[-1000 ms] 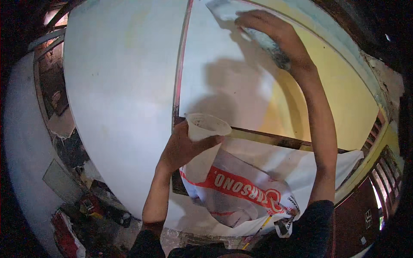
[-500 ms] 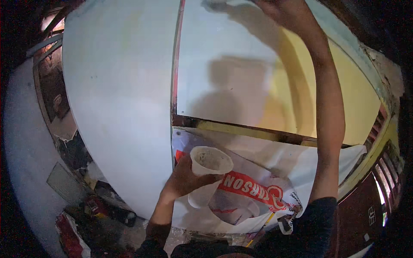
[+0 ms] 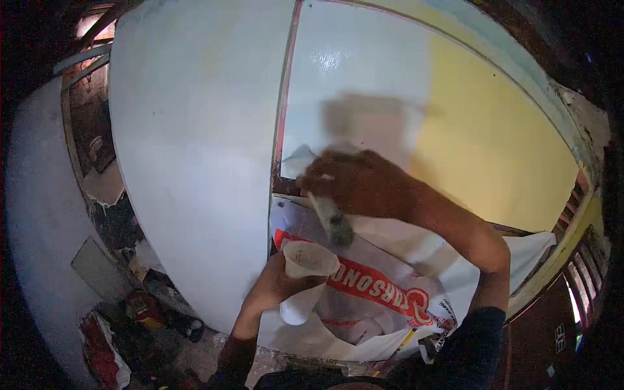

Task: The person paints a wall panel, repeatedly dipping a paintbrush into a cup of paint and applying it across the surface.

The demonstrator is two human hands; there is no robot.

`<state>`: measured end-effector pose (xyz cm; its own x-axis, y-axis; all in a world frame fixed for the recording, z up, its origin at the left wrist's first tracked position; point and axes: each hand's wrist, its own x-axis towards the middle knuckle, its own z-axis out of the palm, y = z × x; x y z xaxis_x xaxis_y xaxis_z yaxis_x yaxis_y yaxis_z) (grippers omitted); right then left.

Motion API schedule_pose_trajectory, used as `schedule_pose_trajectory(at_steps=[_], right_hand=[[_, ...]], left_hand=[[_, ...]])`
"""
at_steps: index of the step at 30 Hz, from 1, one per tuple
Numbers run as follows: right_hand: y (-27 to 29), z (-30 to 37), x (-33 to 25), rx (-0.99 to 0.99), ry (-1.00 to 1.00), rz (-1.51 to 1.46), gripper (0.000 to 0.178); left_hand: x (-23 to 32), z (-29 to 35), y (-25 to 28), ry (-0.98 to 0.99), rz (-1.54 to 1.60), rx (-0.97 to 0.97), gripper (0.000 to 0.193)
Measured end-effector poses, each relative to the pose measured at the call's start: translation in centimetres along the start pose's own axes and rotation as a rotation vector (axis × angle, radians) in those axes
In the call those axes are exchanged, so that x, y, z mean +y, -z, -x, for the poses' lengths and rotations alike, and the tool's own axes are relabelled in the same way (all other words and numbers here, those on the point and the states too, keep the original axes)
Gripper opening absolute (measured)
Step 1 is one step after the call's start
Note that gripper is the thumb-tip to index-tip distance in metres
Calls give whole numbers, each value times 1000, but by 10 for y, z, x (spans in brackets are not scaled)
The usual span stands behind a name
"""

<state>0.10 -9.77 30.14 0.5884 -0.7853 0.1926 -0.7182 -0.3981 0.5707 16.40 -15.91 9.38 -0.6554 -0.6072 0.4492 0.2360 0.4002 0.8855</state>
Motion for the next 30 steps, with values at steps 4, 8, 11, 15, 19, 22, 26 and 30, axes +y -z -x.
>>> schedule_pose_trajectory(at_steps=[4, 8, 11, 15, 19, 22, 26, 30], right_hand=[[24, -20, 76, 406, -168, -105, 30], [118, -30, 95, 726, -245, -288, 13], [101, -31, 74, 598, -217, -80, 18], [-64, -21, 69, 316, 163, 255, 42], [-61, -5, -1, 62, 99, 70, 35], [-44, -10, 25, 520, -103, -108, 26], [53, -27, 107, 707, -387, 119, 26], [74, -29, 76, 816, 6, 78, 24]], left_hand=[[-5, 8, 0, 91, 51, -86, 53], [-4, 13, -8, 122, 17, -65, 54], [-4, 13, -7, -5, 32, -48, 54], [-7, 17, -5, 126, 32, -21, 54], [-12, 23, 2, 64, 12, -26, 54], [-8, 30, 4, 80, -6, -27, 52], [-4, 23, -6, 64, 13, -30, 48], [-9, 22, -7, 47, 25, -52, 48]])
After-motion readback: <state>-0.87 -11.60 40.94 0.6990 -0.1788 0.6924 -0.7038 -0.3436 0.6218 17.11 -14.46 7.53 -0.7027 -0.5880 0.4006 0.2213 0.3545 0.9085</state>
